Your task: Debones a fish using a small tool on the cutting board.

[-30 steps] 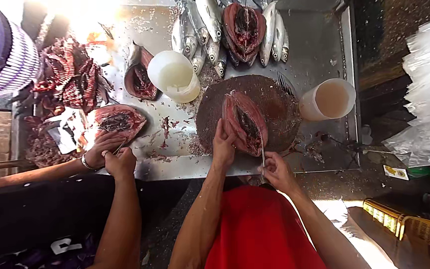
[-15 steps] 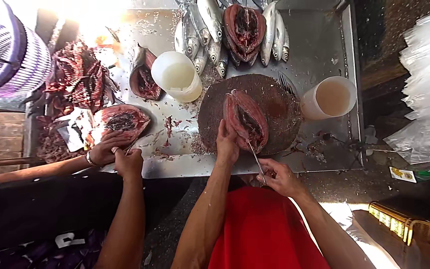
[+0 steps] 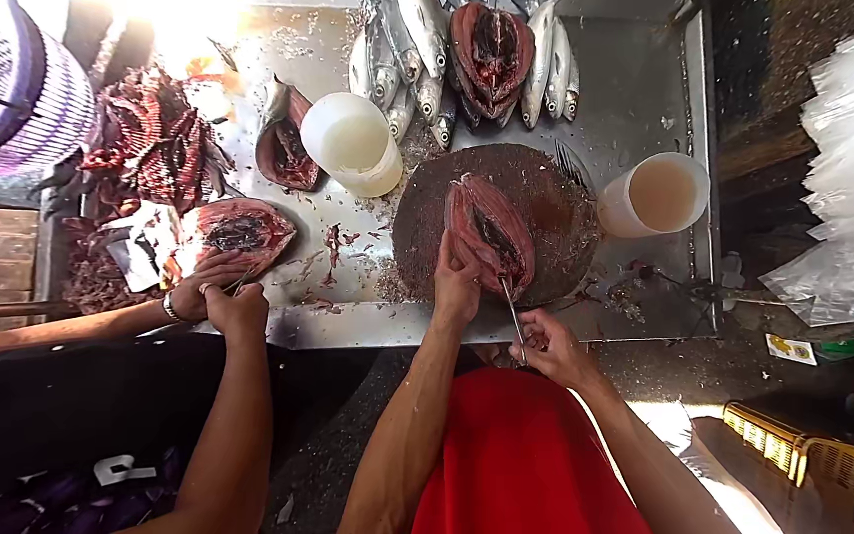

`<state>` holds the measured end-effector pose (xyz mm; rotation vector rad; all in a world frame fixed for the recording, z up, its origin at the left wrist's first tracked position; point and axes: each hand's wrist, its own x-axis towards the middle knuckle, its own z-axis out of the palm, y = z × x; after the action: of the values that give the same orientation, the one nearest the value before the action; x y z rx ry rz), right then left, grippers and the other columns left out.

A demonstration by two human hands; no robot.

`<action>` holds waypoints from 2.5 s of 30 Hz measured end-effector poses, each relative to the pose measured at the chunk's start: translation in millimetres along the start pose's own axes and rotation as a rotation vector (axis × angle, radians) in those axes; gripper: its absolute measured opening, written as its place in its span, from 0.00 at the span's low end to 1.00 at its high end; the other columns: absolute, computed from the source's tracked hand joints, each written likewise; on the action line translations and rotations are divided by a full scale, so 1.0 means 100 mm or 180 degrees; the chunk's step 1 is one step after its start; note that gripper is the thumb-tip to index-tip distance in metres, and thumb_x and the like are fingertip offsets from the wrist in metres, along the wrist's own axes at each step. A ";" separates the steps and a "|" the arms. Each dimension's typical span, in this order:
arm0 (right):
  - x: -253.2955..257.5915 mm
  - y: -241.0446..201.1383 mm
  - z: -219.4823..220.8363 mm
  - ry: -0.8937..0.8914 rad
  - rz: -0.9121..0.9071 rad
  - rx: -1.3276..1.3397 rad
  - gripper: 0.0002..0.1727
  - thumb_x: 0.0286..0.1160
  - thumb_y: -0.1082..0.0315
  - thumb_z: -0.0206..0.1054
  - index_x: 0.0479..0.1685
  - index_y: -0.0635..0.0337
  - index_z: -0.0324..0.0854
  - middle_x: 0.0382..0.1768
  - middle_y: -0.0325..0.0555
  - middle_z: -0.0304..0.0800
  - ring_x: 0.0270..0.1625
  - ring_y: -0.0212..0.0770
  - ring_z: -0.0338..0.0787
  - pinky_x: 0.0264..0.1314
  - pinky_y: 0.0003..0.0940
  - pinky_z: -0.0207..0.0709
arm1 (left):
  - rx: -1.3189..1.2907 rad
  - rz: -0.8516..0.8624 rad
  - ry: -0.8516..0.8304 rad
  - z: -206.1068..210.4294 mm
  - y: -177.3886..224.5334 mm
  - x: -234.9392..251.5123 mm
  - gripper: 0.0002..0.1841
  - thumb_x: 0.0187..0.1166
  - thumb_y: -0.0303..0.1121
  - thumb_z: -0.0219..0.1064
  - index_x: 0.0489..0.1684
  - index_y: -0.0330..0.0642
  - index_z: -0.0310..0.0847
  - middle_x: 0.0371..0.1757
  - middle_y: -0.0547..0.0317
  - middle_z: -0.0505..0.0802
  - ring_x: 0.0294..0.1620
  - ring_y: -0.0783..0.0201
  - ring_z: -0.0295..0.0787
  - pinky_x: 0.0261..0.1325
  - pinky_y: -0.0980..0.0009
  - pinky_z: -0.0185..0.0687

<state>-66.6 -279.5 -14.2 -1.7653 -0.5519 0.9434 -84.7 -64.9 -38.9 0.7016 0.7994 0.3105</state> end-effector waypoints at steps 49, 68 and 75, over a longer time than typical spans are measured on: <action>0.43 -0.64 0.05 0.0308 -0.0413 0.0010 0.29 0.73 0.58 0.74 0.66 0.71 0.79 0.40 0.41 0.94 0.37 0.32 0.92 0.42 0.28 0.90 | 0.1203 0.0506 -0.0147 -0.21 -0.02 0.07 0.53 0.59 0.13 0.71 0.94 0.58 0.57 0.73 0.48 0.86 0.61 0.55 0.91 0.59 0.56 0.91; 0.50 -0.62 0.10 0.0119 -0.0304 0.2153 0.23 0.77 0.68 0.72 0.66 0.76 0.80 0.36 0.50 0.93 0.29 0.35 0.88 0.32 0.30 0.85 | 0.1657 0.0489 -0.0043 -0.32 -0.11 0.10 0.51 0.62 0.17 0.70 0.94 0.60 0.56 0.70 0.49 0.89 0.56 0.58 0.94 0.57 0.58 0.92; 0.51 -0.39 0.17 -0.0108 0.0263 -0.0224 0.29 0.70 0.52 0.75 0.64 0.65 0.82 0.38 0.39 0.93 0.33 0.30 0.91 0.39 0.28 0.89 | 0.1800 0.0679 0.0072 -0.26 0.01 0.16 0.53 0.61 0.17 0.74 0.95 0.58 0.54 0.84 0.56 0.78 0.75 0.60 0.83 0.71 0.55 0.85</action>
<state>-48.0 -217.3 1.4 -1.8498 -0.5432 1.0238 -93.7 -44.4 -59.7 1.3213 0.8419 0.2853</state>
